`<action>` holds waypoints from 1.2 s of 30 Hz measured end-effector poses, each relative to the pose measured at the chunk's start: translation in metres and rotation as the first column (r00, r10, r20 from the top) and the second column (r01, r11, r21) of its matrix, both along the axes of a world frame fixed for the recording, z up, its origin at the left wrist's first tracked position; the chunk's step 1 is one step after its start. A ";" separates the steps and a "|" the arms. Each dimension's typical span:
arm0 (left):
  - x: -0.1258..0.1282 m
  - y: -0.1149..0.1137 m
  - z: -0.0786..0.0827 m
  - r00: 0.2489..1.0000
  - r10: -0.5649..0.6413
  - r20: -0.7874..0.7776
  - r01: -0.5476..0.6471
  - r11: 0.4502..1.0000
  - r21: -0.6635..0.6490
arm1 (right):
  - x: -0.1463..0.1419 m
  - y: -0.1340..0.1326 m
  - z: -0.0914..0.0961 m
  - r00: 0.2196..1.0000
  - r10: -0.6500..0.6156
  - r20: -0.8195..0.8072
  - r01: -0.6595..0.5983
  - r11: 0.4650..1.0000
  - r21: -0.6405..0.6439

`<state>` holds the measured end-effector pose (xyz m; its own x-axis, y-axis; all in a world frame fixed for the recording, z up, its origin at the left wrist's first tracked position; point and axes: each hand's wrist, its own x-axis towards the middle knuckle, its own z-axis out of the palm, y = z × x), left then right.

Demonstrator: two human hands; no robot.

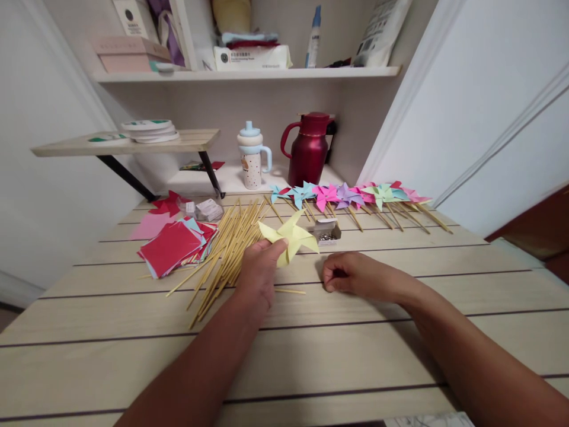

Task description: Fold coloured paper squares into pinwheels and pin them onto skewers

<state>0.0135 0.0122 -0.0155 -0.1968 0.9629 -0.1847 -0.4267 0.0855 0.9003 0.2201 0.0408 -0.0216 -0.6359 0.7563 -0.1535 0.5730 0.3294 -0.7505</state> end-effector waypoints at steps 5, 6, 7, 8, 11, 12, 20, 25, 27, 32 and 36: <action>0.000 0.000 -0.002 1.000 0.016 -0.022 -0.017 1.000 -0.026 | -0.001 0.003 -0.007 0.997 -0.073 -0.026 0.072 0.997 -0.042; 0.000 0.001 -0.003 1.000 0.019 -0.025 -0.020 0.999 -0.027 | -0.002 0.004 -0.008 0.996 -0.085 -0.034 0.083 0.995 -0.053; 0.000 0.001 -0.003 0.999 0.021 -0.027 -0.022 0.999 -0.027 | -0.002 0.005 -0.009 0.995 -0.091 -0.044 0.088 0.994 -0.063; -0.001 0.001 -0.003 0.999 0.022 -0.028 -0.022 0.999 -0.027 | -0.002 0.006 -0.010 0.994 -0.095 -0.054 0.091 0.993 -0.072; -0.001 0.002 -0.003 0.999 0.021 -0.030 -0.022 0.999 -0.025 | -0.003 0.006 -0.010 0.992 -0.095 -0.085 0.089 0.993 -0.078; -0.001 0.003 -0.004 0.999 0.022 -0.030 -0.023 0.999 -0.024 | -0.004 0.006 -0.009 0.991 -0.093 -0.093 0.086 0.993 -0.076; -0.001 0.003 -0.004 0.999 0.026 -0.023 -0.026 0.999 -0.022 | -0.005 0.008 -0.013 0.987 -0.090 -0.136 0.081 0.994 -0.071; -0.002 0.003 -0.005 0.999 0.035 -0.026 -0.036 0.999 -0.033 | -0.008 0.006 -0.011 0.982 -0.102 -0.160 0.093 0.993 -0.067; -0.002 0.004 -0.005 0.999 0.038 -0.027 -0.039 0.999 -0.036 | -0.009 0.005 -0.010 0.979 -0.108 -0.173 0.096 0.993 -0.075; -0.002 0.004 -0.004 0.999 0.044 -0.025 -0.045 0.998 -0.047 | -0.010 0.004 -0.010 0.984 -0.135 -0.114 0.136 0.991 0.003; -0.002 0.004 -0.003 0.998 0.053 -0.026 -0.054 0.997 -0.055 | -0.008 0.003 -0.009 0.981 -0.172 -0.090 0.175 0.984 0.027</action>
